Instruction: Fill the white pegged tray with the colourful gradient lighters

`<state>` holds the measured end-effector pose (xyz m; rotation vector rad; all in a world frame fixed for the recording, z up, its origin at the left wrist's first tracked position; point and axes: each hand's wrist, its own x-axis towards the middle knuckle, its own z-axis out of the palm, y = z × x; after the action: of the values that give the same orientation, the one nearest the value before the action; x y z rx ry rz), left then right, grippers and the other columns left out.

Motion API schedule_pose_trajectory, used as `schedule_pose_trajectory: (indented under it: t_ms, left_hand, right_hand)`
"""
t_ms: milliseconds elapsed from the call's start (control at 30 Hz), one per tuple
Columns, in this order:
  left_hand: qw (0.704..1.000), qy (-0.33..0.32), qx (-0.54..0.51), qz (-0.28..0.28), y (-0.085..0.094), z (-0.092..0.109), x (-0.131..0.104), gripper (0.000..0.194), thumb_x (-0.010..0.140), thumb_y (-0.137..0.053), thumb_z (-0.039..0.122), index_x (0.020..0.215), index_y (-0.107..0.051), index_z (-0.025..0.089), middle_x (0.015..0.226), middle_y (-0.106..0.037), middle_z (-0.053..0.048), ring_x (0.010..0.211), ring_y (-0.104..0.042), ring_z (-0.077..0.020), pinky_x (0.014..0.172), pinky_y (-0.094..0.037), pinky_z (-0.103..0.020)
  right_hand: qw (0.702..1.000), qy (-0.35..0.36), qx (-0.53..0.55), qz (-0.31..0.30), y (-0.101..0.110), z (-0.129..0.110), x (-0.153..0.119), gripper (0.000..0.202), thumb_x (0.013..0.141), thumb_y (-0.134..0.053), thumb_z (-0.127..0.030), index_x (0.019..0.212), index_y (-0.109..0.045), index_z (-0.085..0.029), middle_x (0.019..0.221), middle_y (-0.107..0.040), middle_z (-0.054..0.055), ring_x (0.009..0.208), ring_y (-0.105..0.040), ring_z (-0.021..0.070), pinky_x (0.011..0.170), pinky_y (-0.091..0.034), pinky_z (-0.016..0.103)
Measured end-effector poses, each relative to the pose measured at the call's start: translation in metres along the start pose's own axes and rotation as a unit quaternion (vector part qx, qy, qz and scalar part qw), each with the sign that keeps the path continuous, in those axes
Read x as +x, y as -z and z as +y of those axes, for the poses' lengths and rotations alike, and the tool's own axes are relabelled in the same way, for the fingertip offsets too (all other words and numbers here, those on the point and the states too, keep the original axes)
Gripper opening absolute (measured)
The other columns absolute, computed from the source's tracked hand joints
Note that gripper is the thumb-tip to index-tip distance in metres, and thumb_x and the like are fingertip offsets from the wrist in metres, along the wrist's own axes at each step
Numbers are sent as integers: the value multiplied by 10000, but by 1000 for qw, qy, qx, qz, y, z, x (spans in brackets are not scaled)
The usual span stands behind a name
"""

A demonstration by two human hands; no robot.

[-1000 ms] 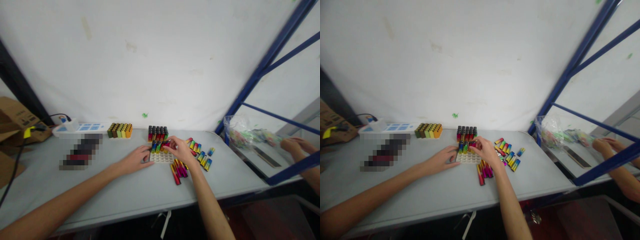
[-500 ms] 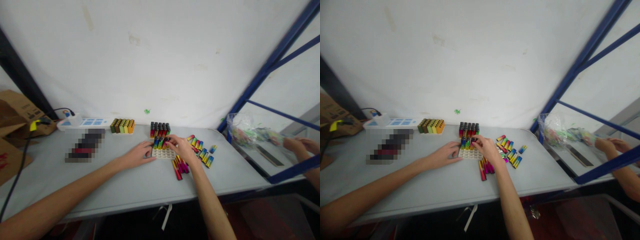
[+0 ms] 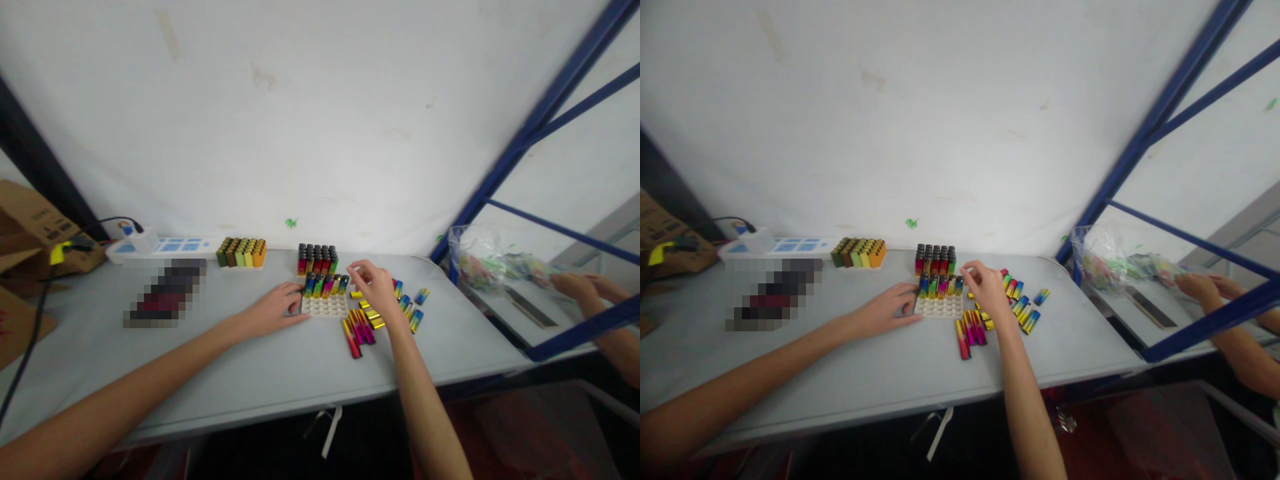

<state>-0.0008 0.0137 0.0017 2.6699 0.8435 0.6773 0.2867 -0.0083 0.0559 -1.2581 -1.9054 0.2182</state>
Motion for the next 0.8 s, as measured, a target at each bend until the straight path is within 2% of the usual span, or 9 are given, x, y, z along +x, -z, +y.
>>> schedule_pose_trajectory:
  t_ms: [100,200,300,400,500,633,700,800]
  left_hand:
    - [1000,-1,-5,5,-1,-1,0,367,952,-630,477,732,-528,200,1119,-626,-101,1160,-564,-274,1005,-475,-405]
    - [1000,-4,-6,3,-1,-2,-1,370,957,-623,479,733,-524,201,1115,-627,-100,1171,-560,-275,1019,-468,-410]
    - [1000,-8,-7,3,0,-2,-1,364,958,-623,471,736,-525,201,1098,-628,-98,1155,-566,-272,1010,-473,-409]
    - [1000,-5,-12,9,1,0,-1,361,953,-631,469,734,-529,201,1080,-628,-96,1113,-579,-266,977,-488,-398]
    - [1000,-3,-12,10,1,2,-1,367,949,-638,471,726,-526,202,1090,-631,-98,1134,-572,-268,988,-481,-395]
    - [1000,-5,-14,8,1,1,-1,359,950,-640,461,729,-521,204,1077,-635,-93,1142,-571,-265,1006,-472,-396]
    - [1000,-7,-12,6,1,0,-1,356,953,-636,458,732,-520,205,1079,-633,-91,1161,-567,-264,1015,-468,-393]
    - [1000,-9,-5,1,0,-1,-1,357,964,-622,458,738,-514,204,1099,-627,-92,1195,-554,-261,1030,-460,-394]
  right_hand:
    - [997,-29,-57,-36,17,16,-3,161,974,-598,-320,961,-697,-194,731,-736,18,657,-694,163,660,-511,258]
    - [988,-27,-126,-87,26,35,-8,113,933,-651,-244,969,-736,-179,878,-755,67,800,-704,195,770,-524,303]
    - [973,-6,-172,-154,23,51,-11,138,895,-702,-213,1016,-757,-174,1011,-740,100,946,-678,225,891,-506,348]
    - [962,-10,-191,-194,16,61,-12,102,892,-705,-201,976,-749,-163,984,-728,95,959,-654,226,894,-492,340]
    - [963,-21,-199,-178,13,64,-13,87,898,-704,-233,943,-707,-159,977,-714,92,921,-644,214,848,-484,316]
    - [974,-35,-178,-138,17,59,-15,153,974,-600,-298,1061,-634,-177,879,-711,55,777,-648,199,728,-467,292]
    - [984,-35,-144,-100,20,54,-15,226,1021,-508,-358,1127,-613,-188,831,-707,40,730,-648,199,706,-467,293]
    - [996,-29,-77,-22,23,47,-13,318,1044,-418,-420,1131,-622,-193,882,-719,60,727,-654,193,722,-488,299]
